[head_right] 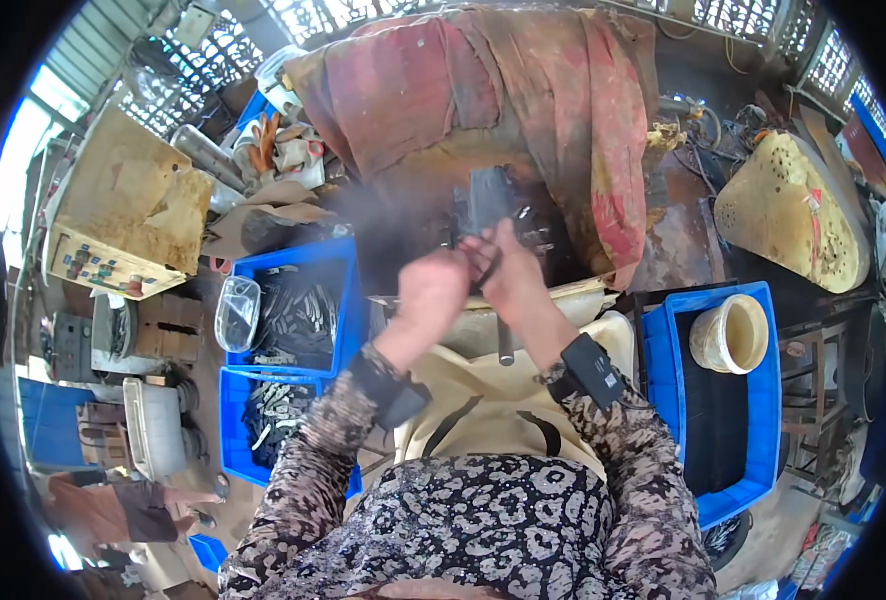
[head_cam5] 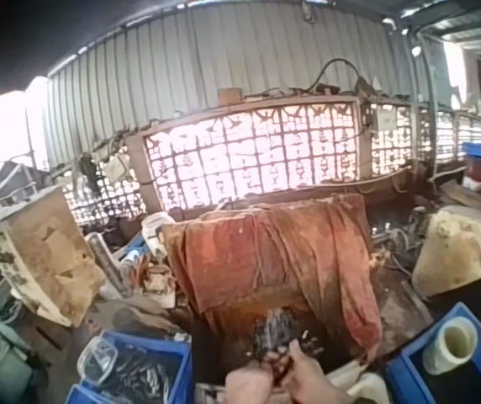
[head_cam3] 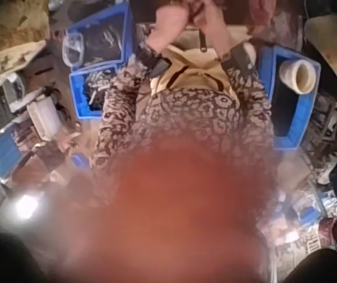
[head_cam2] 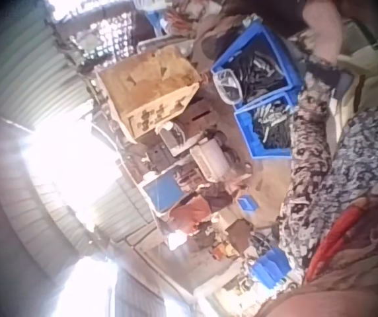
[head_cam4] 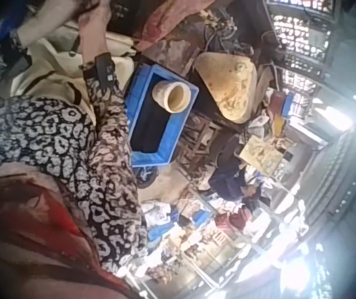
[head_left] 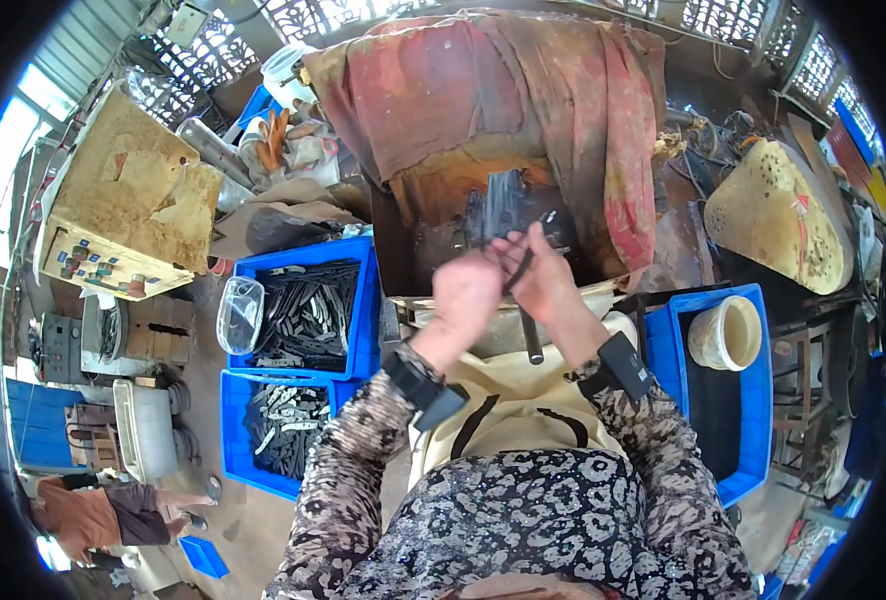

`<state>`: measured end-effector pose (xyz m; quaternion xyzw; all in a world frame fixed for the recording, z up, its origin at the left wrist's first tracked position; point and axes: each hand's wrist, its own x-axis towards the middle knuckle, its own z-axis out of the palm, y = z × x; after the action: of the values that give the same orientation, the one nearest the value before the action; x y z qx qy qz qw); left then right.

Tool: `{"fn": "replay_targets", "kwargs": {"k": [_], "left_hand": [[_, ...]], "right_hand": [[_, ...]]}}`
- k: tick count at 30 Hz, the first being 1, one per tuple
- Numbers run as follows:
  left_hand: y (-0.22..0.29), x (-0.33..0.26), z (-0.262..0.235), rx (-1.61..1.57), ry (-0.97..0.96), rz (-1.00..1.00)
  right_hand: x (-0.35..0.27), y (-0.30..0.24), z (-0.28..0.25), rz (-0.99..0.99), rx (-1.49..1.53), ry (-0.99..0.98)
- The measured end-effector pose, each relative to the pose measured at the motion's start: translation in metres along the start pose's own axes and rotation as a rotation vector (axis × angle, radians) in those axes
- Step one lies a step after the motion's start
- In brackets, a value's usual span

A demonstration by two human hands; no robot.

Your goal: Using a stationary grinding machine to process and refine small metal components.

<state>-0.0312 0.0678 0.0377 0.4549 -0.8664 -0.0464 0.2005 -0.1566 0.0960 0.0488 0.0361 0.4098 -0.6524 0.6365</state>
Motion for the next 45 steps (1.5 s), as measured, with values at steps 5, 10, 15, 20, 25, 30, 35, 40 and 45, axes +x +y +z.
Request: {"fn": "replay_targets", "kwargs": {"k": [5, 10, 15, 20, 25, 30, 35, 40, 45], "left_hand": [[0.006, -0.018, -0.046, -0.195, -0.171, 0.117], [-0.049, 0.017, -0.053, -0.751, -0.271, -0.252], [-0.084, 0.049, 0.025, -0.251, -0.165, 0.099], [-0.070, 0.059, 0.056, -0.179, -0.386, 0.107], [-0.081, 0.056, 0.067, -0.233, -0.398, 0.154], [-0.087, 0.062, 0.075, -0.214, -0.419, 0.188], [-0.100, 0.058, 0.075, -0.224, -0.413, 0.184], [-0.086, 0.062, 0.057, -0.195, -0.373, 0.293], [-0.090, 0.031, 0.021, 0.017, -0.228, 0.206]], "right_hand": [[0.017, -0.013, -0.039, -0.003, 0.009, -0.205], [-0.045, -0.037, -0.052, -0.068, -0.826, -0.109], [-0.074, -0.004, -0.096, -0.568, -1.291, -0.437], [-0.078, 0.001, -0.106, -0.882, -1.599, -0.541], [-0.084, 0.003, -0.106, -0.978, -1.756, -0.542], [-0.083, 0.007, -0.104, -1.120, -1.793, -0.507], [-0.081, 0.017, -0.099, -1.167, -1.766, -0.480], [-0.080, 0.018, -0.104, -1.192, -1.756, -0.437], [-0.075, 0.003, -0.062, -1.186, -1.741, -0.415]]}}
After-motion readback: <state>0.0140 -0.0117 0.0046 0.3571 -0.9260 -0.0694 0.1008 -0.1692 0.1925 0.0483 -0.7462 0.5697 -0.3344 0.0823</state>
